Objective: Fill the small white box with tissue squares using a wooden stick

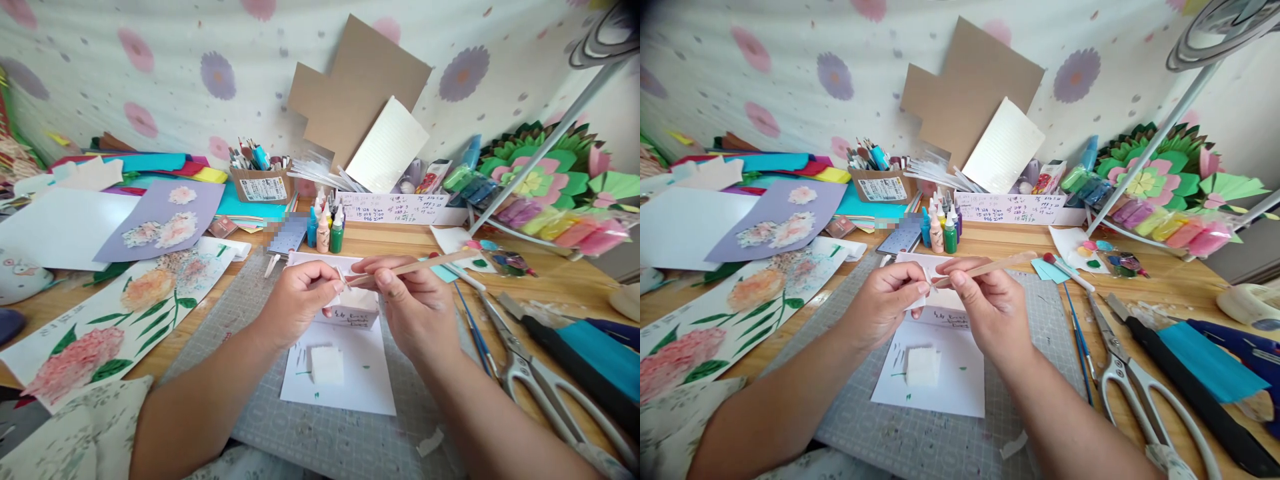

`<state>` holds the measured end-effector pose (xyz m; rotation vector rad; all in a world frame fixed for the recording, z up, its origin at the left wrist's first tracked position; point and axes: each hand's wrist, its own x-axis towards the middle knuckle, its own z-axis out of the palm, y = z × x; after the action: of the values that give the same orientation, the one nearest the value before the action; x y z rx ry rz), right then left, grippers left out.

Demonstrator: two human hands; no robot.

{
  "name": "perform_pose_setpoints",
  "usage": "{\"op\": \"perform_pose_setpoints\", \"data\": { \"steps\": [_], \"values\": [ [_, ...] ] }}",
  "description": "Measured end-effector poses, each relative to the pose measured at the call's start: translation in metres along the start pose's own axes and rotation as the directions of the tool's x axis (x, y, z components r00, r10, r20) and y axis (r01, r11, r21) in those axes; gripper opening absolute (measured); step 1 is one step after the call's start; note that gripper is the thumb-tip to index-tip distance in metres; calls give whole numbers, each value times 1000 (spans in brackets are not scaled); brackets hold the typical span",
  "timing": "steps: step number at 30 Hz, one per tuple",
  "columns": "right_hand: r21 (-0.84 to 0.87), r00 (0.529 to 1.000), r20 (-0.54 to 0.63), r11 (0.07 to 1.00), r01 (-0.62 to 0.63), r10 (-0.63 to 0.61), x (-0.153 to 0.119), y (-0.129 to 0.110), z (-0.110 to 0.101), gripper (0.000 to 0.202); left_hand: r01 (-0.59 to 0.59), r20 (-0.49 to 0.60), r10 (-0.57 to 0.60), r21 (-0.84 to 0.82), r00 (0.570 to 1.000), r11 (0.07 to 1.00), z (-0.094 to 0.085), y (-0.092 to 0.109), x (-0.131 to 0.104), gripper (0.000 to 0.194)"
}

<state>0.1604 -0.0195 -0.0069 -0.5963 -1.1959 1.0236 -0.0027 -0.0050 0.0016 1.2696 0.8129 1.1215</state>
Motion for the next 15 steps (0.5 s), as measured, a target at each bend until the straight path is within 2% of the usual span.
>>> {"op": "perform_pose_setpoints", "data": {
  "steps": [8,11,15],
  "values": [
    [8,997,-54,999,-46,46,2,2,0,6,-6,0,6,3,1000,1000,0,0,0,14],
    [12,993,-98,998,-61,62,4,1,-1,9,6,-44,-6,-2,999,1000,0,4,1,13],
    [10,973,-215,997,-78,78,12,2,-7,12,-3,-133,-1,-24,991,1000,-2,7,2,12]
  ]
}}
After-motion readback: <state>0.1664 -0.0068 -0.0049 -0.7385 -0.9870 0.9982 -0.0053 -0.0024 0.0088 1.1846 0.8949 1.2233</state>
